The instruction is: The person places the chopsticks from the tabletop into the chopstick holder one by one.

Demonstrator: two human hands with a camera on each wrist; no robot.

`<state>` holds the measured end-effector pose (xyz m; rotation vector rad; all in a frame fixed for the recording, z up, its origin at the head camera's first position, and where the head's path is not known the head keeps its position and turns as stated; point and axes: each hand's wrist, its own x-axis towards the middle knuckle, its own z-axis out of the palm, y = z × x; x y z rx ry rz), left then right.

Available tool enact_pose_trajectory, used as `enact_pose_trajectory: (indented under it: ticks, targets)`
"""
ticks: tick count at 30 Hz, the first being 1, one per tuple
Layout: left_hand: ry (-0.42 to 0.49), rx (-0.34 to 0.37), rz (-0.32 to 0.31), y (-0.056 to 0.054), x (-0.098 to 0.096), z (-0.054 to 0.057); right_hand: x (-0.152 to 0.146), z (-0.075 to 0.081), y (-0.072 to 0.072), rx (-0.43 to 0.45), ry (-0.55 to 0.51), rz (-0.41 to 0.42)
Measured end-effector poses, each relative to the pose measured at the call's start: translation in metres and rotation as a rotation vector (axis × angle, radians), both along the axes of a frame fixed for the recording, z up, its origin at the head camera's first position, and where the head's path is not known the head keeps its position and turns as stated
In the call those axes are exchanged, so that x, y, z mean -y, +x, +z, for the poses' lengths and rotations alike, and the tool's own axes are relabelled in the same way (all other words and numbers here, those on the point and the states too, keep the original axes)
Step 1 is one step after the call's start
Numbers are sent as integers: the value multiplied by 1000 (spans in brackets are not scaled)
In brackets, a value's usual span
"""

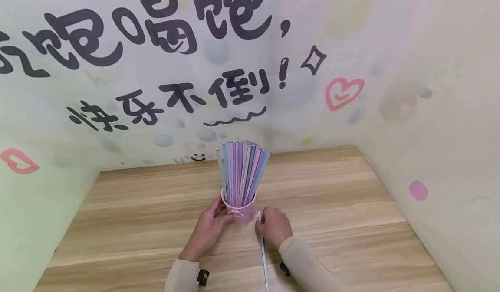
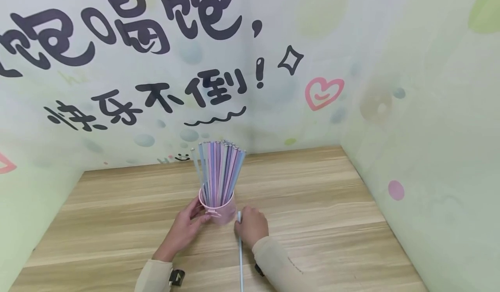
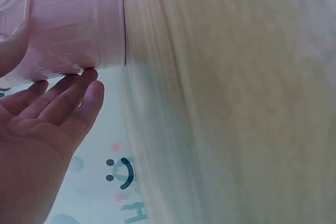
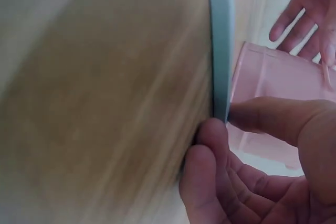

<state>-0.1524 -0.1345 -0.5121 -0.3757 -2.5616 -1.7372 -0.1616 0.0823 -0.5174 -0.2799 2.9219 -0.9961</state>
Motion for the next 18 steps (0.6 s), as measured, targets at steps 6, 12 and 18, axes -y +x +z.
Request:
enact_pose_trajectory:
  ticks: [6,12,18]
  targets:
    - [8,4,-3,0,-1,0,-1,1,5,-23,10,-6]
    - [1,-15,-5,0,-1,-2,-10,7,4,1,-35,-27]
    - [5,6,-5,1,0,0,-23,38,-1,-66,-91,-38]
